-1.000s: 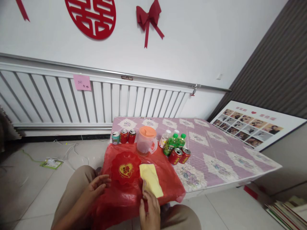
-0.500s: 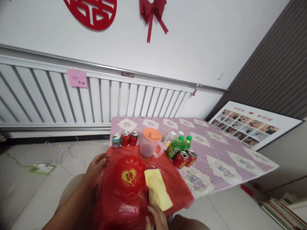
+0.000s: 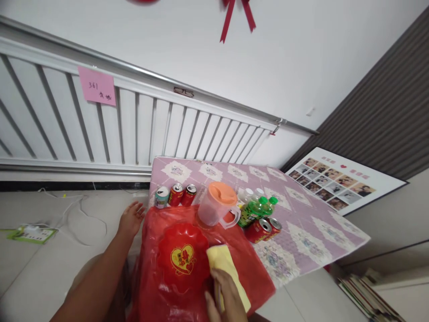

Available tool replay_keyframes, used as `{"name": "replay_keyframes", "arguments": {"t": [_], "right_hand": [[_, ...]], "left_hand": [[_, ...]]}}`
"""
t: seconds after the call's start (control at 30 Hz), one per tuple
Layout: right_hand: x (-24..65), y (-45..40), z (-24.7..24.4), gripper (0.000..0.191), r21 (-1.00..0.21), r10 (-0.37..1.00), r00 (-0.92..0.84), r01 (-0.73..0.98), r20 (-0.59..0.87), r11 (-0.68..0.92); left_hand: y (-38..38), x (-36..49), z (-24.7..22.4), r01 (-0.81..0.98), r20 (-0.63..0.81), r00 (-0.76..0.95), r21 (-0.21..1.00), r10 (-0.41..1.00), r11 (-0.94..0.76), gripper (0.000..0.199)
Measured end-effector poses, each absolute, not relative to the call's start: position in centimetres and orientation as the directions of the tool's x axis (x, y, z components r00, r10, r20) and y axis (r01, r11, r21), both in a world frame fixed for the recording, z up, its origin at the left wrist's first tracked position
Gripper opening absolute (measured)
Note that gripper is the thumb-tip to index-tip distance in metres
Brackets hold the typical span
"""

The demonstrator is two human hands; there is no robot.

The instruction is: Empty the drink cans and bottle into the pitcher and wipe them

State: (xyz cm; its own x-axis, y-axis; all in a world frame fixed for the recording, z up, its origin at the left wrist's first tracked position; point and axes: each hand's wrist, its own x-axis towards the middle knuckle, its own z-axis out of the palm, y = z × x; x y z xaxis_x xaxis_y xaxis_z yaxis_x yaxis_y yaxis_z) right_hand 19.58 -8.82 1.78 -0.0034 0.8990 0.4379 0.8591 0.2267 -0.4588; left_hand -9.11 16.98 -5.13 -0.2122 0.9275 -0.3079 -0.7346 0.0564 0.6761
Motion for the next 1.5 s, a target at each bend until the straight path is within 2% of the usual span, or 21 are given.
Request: {"name": "replay_keyframes", "arguments": {"t": [0.07, 0.23, 0.33, 0.47, 0.5, 0.8, 1.03, 1.17, 1.23, 1.33, 1.5], "right_hand": [[18.7, -6.3, 4.0, 0.035, -0.415, 0.913, -0.001, 0.890, 0.409, 0.187], [15.3, 2.6, 9.3, 0.043, -0.246, 0.908, -0.218, 0.916, 0.359, 0.317], [13.4, 8.8, 11.8, 0.051, -0.122, 0.919, -0.329, 0.925, 0.219, 0.361], [11.8, 16.1, 13.5, 0.060, 0.210, 0.968, -0.233, 0.946, -0.087, 0.247], [11.7, 17.6, 13.6, 0.062, 0.241, 0.974, -0.195, 0.946, -0.113, 0.218], [12.4, 26.6, 11.1, 0.094, 0.336, 0.933, 0.031, 0.937, -0.358, 0.098], [13.0, 28.2, 10.3, 0.089, 0.345, 0.883, 0.119, 0.937, -0.453, 0.050], [13.1, 28.1, 9.8, 0.064, 0.343, 0.870, 0.133, 0.938, -0.475, 0.044], [13.1, 27.9, 9.7, 0.057, 0.353, 0.876, 0.137, 0.935, -0.463, 0.041], [13.1, 27.3, 10.2, 0.057, 0.375, 0.902, 0.125, 0.926, -0.413, 0.044], [12.9, 25.4, 12.6, 0.058, 0.422, 0.956, 0.061, 0.904, -0.286, 0.069]], "left_hand": [[17.5, -9.2, -5.6, -0.758, -0.339, -0.197, 0.648, 0.920, 0.076, 0.026], [18.4, -9.2, -4.9, -0.793, -0.347, -0.158, 0.602, 0.924, 0.090, 0.025], [18.7, -9.2, -4.6, -0.808, -0.351, -0.148, 0.582, 0.924, 0.092, 0.024], [19.1, -9.0, -4.6, -0.817, -0.357, -0.133, 0.567, 0.924, 0.102, 0.028], [19.2, -9.0, -4.6, -0.818, -0.358, -0.129, 0.566, 0.925, 0.105, 0.029], [19.8, -9.1, -4.4, -0.815, -0.345, -0.100, 0.567, 0.933, 0.122, 0.040], [19.8, -9.0, -4.4, -0.807, -0.320, -0.072, 0.575, 0.945, 0.133, 0.044], [19.8, -8.9, -4.1, -0.809, -0.317, -0.059, 0.571, 0.947, 0.140, 0.047], [19.7, -8.9, -3.9, -0.807, -0.314, -0.049, 0.572, 0.948, 0.147, 0.047], [19.4, -8.8, -3.7, -0.803, -0.297, -0.025, 0.575, 0.955, 0.158, 0.048], [18.5, -8.7, -3.4, -0.771, -0.132, 0.126, 0.611, 0.983, 0.181, 0.045]]}}
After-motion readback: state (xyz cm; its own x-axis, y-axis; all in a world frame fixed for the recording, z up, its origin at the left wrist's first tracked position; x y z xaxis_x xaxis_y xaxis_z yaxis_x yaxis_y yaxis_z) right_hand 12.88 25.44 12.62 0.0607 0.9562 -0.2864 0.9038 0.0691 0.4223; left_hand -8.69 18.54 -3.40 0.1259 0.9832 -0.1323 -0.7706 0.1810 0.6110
